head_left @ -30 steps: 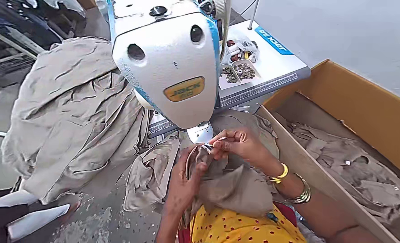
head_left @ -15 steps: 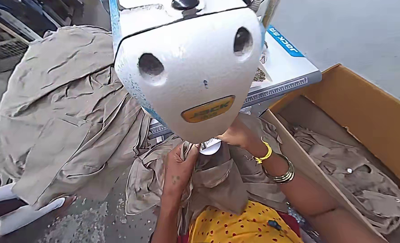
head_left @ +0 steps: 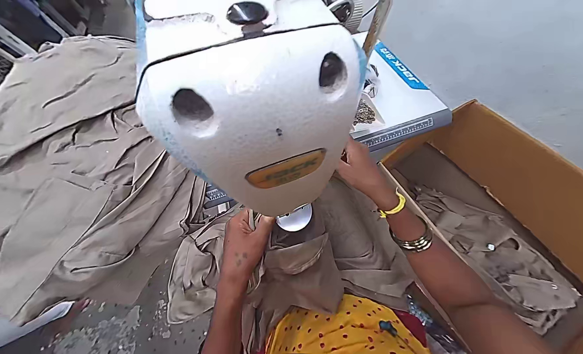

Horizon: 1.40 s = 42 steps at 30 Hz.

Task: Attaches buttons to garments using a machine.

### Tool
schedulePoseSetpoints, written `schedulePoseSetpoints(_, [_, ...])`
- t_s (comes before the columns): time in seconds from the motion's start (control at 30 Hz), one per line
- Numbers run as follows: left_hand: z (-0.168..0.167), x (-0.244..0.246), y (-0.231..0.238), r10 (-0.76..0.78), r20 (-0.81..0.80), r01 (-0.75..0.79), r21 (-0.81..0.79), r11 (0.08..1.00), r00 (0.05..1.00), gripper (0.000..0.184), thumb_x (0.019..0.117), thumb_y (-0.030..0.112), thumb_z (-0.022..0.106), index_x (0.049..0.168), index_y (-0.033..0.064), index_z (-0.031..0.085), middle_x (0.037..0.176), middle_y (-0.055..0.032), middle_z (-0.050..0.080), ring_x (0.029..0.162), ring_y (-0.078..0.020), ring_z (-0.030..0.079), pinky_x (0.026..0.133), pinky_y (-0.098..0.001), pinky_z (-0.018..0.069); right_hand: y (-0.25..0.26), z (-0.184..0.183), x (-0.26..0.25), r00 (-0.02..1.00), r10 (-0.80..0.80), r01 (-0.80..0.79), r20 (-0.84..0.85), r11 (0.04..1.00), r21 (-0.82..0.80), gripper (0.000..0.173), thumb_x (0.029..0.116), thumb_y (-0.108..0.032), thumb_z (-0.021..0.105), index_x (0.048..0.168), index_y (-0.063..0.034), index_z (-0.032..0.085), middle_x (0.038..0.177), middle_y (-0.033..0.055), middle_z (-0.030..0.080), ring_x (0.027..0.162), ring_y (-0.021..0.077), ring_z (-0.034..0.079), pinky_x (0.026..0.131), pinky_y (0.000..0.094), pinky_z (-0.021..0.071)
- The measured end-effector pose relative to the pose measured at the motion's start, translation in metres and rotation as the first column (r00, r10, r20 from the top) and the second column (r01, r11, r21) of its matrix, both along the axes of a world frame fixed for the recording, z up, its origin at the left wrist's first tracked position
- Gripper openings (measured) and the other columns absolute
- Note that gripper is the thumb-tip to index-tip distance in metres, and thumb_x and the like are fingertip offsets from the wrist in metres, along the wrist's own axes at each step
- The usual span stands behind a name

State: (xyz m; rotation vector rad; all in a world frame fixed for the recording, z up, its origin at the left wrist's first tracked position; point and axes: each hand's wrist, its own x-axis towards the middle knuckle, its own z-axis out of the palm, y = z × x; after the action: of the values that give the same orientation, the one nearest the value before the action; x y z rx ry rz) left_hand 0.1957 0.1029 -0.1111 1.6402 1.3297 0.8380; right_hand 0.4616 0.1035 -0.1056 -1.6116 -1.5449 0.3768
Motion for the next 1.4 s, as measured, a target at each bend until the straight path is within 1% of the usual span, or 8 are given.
schedulePoseSetpoints(0.2, [-0.004,0.002,-0.002,0.008,0.091,-0.004,-0.039,0.999,0.996,0.013,0.0929,0.023,0.059,0.083,0.0144,0.062,0.064,0.0123,0.055,0.058,0.0047,0.055,0.056,-0.0161,0.0463,0.055,-0.020,0.052,0.815,-0.049,0.101,0.578,0.993,-0.058,0.055,0.0866,-0.032,0.081,0.131,-0.0030,0.066,0.144,0.0231,0.055,0.142,0.0466,0.042,0.113,0.0691,0.0309])
schedulePoseSetpoints(0.4, [-0.003,0.002,-0.006,0.050,-0.011,-0.050,-0.050,0.997,0.999,0.021,0.0914,0.027,0.058,0.086,0.0070,0.063,0.069,0.0076,0.055,0.062,0.0018,0.055,0.060,-0.0209,0.0480,0.079,-0.031,0.043,0.716,-0.076,0.130,0.694,0.991,-0.026,0.048,0.0787,-0.016,0.086,0.123,-0.0044,0.070,0.134,0.0228,0.060,0.130,0.0481,0.051,0.112,0.0769,0.0242])
schedulePoseSetpoints(0.57, [0.007,0.004,-0.013,0.056,0.058,-0.049,-0.123,0.991,0.997,0.011,0.0974,0.009,0.056,0.089,0.0051,0.060,0.067,0.0111,0.057,0.062,0.0070,0.057,0.064,-0.0169,0.0516,0.056,-0.039,0.032,0.777,-0.161,0.141,0.609,0.987,0.081,0.015,0.0969,-0.012,0.066,0.107,-0.0051,0.075,0.113,0.0151,0.069,0.120,0.0358,0.061,0.116,0.0633,0.0311])
schedulePoseSetpoints(0.73, [0.020,0.021,-0.016,0.174,0.155,-0.142,-0.196,0.970,0.972,0.016,0.0970,0.001,0.054,0.084,0.0096,0.058,0.064,0.0147,0.059,0.059,0.0094,0.058,0.061,-0.0122,0.0510,0.027,-0.030,0.032,0.952,-0.209,0.151,0.223,0.956,0.252,0.018,0.0992,-0.016,0.063,0.096,-0.0021,0.074,0.097,0.0135,0.073,0.096,0.0288,0.071,0.083,0.0435,0.0579])
schedulePoseSetpoints(1.0, [0.025,0.015,-0.009,0.064,-0.082,-0.079,-0.192,0.978,0.995,0.021,0.1031,0.012,0.052,0.103,-0.0059,0.063,0.081,-0.0015,0.059,0.072,-0.0002,0.055,0.071,-0.0199,0.0482,0.001,-0.010,0.029,0.989,-0.062,0.063,-0.133,0.998,0.006,0.015,0.0956,-0.007,0.069,0.109,-0.0012,0.073,0.100,0.0113,0.075,0.089,0.0178,0.072,0.085,0.0375,0.0593])
schedulePoseSetpoints(1.17, [-0.012,0.001,0.001,0.016,0.019,-0.016,-0.017,1.000,1.000,0.051,0.0992,0.035,0.055,0.132,-0.0039,0.051,0.110,-0.0046,0.065,0.097,0.0009,0.062,0.089,-0.0218,0.0526,-0.002,0.009,0.005,0.997,0.014,-0.022,0.074,0.993,0.116,0.005,0.0940,-0.009,0.071,0.095,-0.0046,0.069,0.079,0.0055,0.068,0.064,0.0126,0.062,0.060,0.0312,0.0511])
schedulePoseSetpoints(1.27, [-0.017,-0.005,-0.046,-0.092,-0.122,0.123,0.283,0.951,0.988,0.045,0.0984,0.034,0.061,0.108,-0.0096,0.065,0.086,-0.0140,0.069,0.077,-0.0166,0.068,0.072,-0.0369,0.0575,-0.013,0.012,-0.015,0.927,0.070,-0.220,0.367,0.897,0.384,0.012,0.0874,-0.011,0.072,0.082,-0.0008,0.068,0.074,0.0099,0.068,0.064,0.0191,0.067,0.056,0.0335,0.0537])
schedulePoseSetpoints(1.4, [-0.036,-0.011,-0.079,-0.351,-0.358,0.496,0.508,0.704,0.865,0.039,0.0981,0.051,0.058,0.099,0.0152,0.074,0.096,-0.0068,0.072,0.099,-0.0258,0.067,0.092,-0.0454,0.0530,-0.020,0.011,-0.049,0.693,0.185,-0.596,0.696,0.690,0.410,0.017,0.0971,-0.007,0.059,0.083,-0.0073,0.068,0.071,0.0069,0.066,0.070,0.0214,0.067,0.059,0.0326,0.0521])
